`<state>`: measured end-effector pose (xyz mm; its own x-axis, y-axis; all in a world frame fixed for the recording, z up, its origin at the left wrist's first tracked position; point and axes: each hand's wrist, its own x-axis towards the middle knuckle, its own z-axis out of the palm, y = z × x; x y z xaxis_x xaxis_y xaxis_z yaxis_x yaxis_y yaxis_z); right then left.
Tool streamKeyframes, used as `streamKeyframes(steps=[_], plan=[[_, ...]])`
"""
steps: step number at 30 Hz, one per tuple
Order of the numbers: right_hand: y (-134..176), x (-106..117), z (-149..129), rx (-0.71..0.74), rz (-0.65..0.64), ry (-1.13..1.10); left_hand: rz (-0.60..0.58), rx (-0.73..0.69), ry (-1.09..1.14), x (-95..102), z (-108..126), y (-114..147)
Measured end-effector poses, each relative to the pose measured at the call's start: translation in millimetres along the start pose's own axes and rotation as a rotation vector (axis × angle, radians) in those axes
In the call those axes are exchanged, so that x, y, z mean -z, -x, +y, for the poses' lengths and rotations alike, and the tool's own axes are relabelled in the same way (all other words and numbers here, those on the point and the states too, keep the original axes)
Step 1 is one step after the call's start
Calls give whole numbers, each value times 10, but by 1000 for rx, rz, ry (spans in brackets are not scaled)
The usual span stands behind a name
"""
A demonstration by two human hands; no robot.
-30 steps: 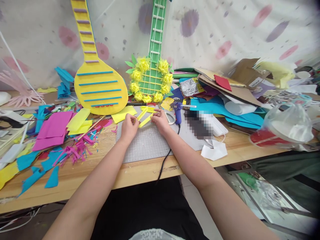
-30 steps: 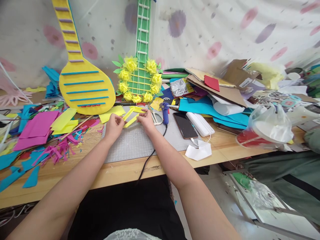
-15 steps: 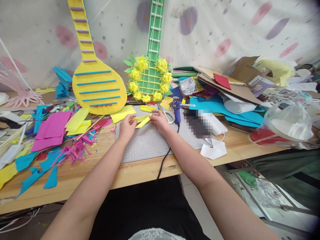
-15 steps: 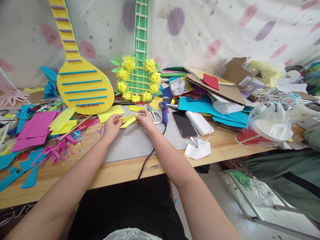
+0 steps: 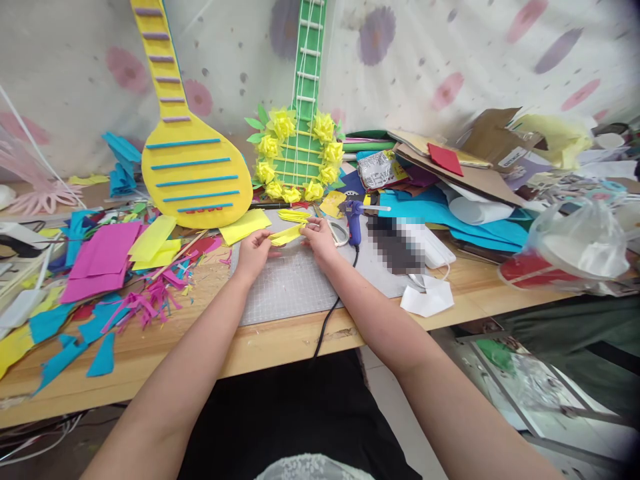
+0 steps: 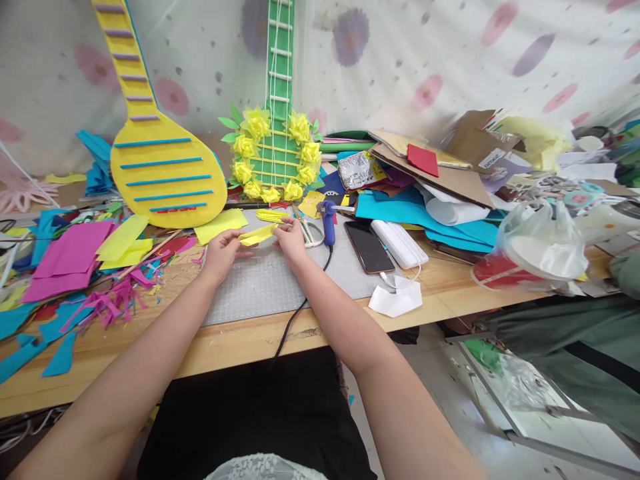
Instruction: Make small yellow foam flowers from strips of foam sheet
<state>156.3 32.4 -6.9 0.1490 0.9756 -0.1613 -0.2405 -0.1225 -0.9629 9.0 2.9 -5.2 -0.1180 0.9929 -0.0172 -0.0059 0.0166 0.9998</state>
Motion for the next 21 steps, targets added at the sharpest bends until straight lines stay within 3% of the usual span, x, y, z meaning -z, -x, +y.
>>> streamKeyframes(steps=[5,10,16,21], plan=[[32,-10,-24,40,-44,-37,-67,2,69,47,55,15],[38,-15,-30,91,-87,35,-12,82,38,5,100,-22],[47,-37,-14,150,-151,80,-190,256,35,-37,142,-11],[47,-53,-19,179,-192,84,-225,269,24,-27,159,9]])
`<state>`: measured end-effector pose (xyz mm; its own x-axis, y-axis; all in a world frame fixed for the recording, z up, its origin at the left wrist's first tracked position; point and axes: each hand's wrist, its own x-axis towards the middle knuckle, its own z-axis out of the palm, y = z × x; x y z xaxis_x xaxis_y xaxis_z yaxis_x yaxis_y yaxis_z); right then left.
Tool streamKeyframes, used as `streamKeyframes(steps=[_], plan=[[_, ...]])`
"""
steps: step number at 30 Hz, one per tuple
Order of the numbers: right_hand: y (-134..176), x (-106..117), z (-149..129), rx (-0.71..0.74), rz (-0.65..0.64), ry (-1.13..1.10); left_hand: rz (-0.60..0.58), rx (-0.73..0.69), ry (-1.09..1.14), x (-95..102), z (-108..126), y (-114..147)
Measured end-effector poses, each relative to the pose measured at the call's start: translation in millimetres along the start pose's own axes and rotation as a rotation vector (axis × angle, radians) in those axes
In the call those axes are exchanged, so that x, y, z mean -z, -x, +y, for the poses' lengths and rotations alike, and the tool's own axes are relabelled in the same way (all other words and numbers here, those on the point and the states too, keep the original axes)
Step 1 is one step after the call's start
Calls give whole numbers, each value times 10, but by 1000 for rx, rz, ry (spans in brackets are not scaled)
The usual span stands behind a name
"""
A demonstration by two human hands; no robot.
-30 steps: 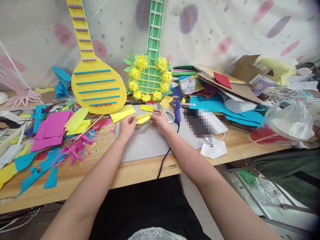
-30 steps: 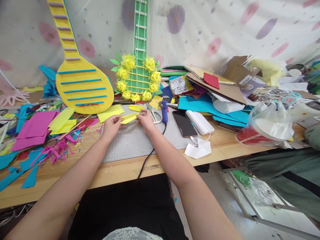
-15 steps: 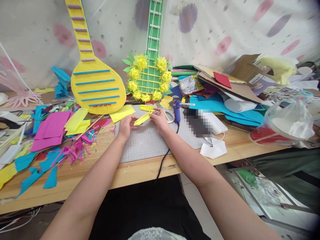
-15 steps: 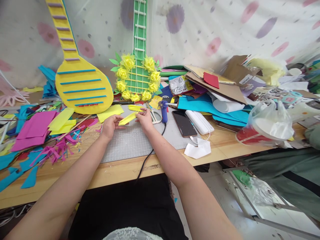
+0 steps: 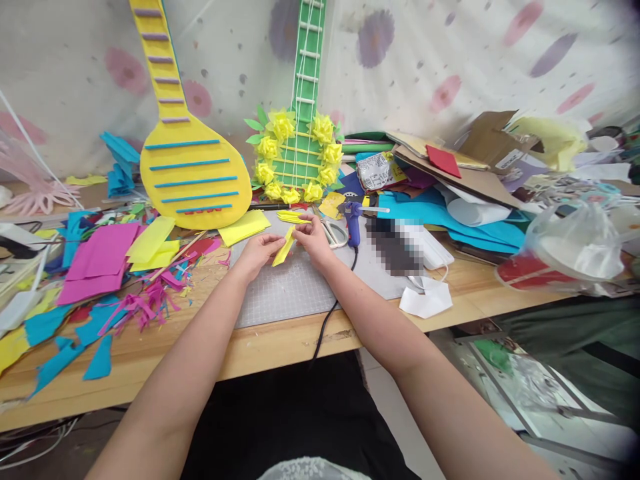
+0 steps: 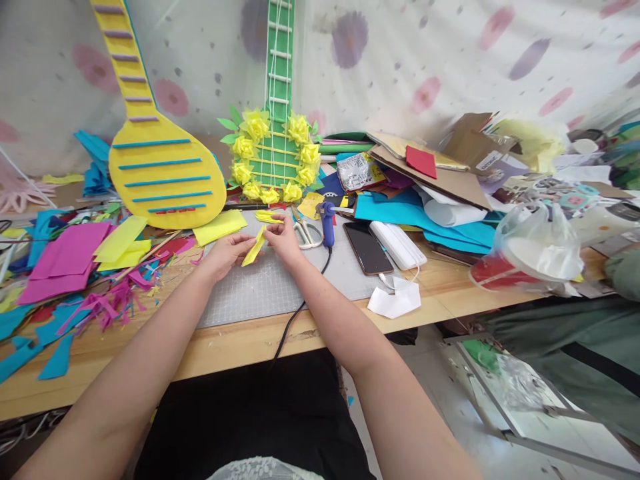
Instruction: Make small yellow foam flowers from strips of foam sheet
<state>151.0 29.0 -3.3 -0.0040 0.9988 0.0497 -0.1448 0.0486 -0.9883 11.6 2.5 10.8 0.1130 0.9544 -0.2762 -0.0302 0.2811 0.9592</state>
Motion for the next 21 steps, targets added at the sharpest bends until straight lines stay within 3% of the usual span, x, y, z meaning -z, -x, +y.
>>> streamKeyframes(steps=[6,12,21], plan=[[11,5,-5,-43,-55,-55,12,-12,-41,-66,0,36],[38,38,-38,-144,-103,-65,96,-14,-15,-102,0,70],[39,34,-21,-172,-121,-42,19,-35,48,-5,-26,41]])
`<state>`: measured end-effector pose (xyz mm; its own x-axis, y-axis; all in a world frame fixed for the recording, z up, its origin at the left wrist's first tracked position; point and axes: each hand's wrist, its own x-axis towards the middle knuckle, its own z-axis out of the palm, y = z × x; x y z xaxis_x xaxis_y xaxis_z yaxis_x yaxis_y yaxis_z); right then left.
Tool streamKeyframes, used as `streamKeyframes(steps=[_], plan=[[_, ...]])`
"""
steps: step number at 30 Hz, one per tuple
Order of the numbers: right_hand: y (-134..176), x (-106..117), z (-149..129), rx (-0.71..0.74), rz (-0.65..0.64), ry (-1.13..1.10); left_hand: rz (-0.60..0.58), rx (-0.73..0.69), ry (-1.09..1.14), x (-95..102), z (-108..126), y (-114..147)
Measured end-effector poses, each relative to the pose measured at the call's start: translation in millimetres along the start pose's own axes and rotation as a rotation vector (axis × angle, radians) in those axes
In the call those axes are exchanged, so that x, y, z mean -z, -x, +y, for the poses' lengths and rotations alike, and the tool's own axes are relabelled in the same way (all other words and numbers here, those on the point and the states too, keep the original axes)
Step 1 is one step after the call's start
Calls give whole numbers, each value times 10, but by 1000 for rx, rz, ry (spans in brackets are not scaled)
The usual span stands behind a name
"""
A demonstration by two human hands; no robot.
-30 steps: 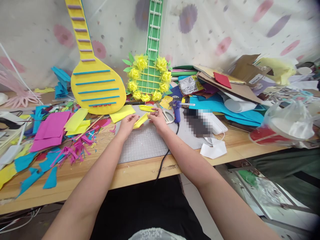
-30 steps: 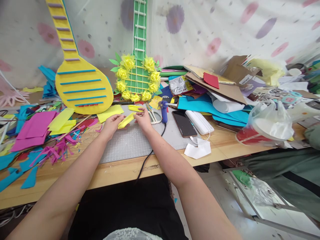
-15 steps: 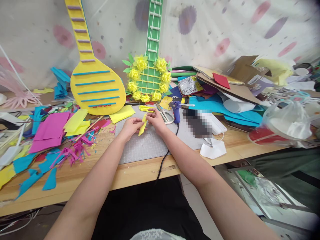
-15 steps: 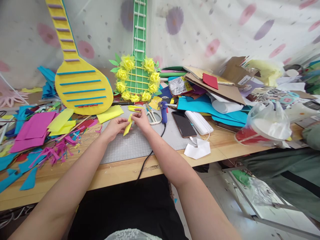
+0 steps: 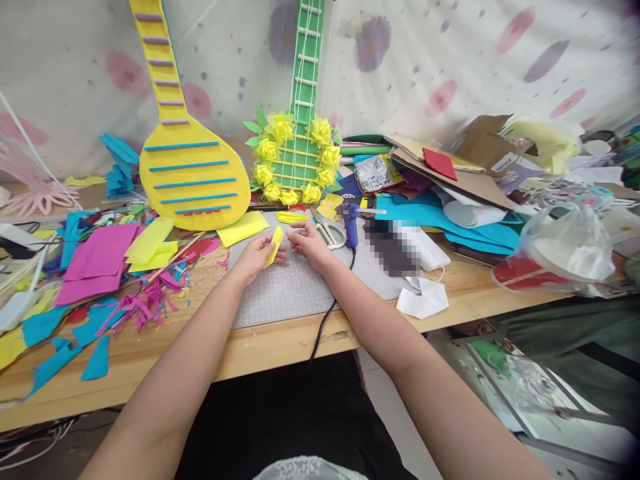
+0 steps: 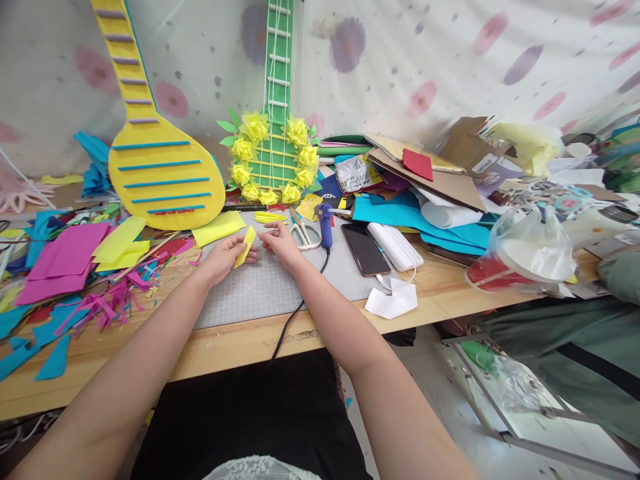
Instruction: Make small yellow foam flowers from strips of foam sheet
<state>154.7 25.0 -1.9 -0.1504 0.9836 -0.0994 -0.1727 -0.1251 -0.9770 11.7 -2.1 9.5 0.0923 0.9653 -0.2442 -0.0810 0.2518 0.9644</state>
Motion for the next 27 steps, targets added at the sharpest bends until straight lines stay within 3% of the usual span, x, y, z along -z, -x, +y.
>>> streamKeyframes(steps=[9,20,24,27], plan=[[14,-39,-4,-1,-93,86,-131,-200,-226,32,-102,-77],[-12,-32,21,45,-127,64,-83,-333,-377,40,-242,-135],[1,-21,3,58,-117,92,-85,-297,-329,36,-199,-104],[8,-9,2,66,-84,93,-108,-156,-190,36,-101,-46]])
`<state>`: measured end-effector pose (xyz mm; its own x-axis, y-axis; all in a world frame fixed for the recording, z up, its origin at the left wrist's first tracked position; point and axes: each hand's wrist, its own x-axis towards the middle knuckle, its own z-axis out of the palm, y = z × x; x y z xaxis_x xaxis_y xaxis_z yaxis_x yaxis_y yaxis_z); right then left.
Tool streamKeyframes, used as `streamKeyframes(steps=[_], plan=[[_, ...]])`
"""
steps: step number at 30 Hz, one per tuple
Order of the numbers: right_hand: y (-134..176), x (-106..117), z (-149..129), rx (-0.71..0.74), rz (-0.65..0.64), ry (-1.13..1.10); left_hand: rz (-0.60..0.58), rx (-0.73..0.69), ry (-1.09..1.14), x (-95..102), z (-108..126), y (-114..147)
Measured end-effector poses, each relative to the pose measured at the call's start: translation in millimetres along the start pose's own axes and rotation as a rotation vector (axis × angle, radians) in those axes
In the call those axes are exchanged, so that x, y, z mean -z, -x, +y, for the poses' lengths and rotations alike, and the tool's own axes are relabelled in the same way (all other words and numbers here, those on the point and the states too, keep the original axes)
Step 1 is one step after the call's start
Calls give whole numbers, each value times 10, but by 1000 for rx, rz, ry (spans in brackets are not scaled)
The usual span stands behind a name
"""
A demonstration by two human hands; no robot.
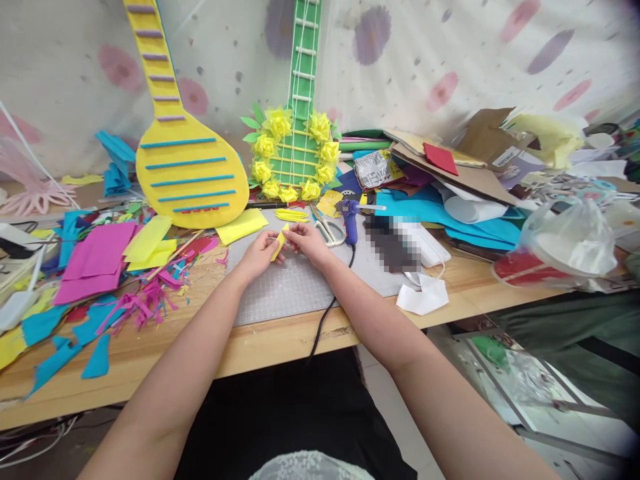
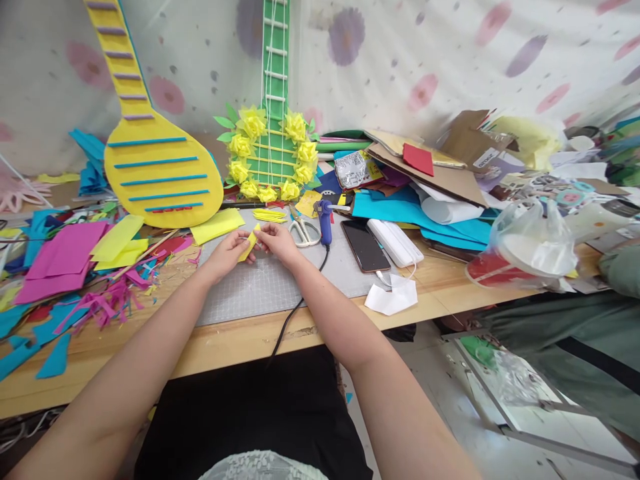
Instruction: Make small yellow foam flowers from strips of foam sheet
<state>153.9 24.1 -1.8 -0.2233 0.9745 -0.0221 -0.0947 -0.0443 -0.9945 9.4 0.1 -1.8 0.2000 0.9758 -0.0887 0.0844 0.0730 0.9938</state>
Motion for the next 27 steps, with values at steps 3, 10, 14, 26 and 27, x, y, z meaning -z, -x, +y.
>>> streamKeyframes(steps=[3,10,14,26,27], plan=[[8,1,-1,7,6,6,-76,95,89,34,85,50],[11,3,-4,21,-32,-22,-117,137,90,66,129,93],[-4,7,6,21,-31,-25,-94,160,128,45,145,90],[-12,-3,-2,21,-32,31,-121,137,114,54,114,75],[-14,-1,4,28,-32,37,-123,137,113,56,116,77]])
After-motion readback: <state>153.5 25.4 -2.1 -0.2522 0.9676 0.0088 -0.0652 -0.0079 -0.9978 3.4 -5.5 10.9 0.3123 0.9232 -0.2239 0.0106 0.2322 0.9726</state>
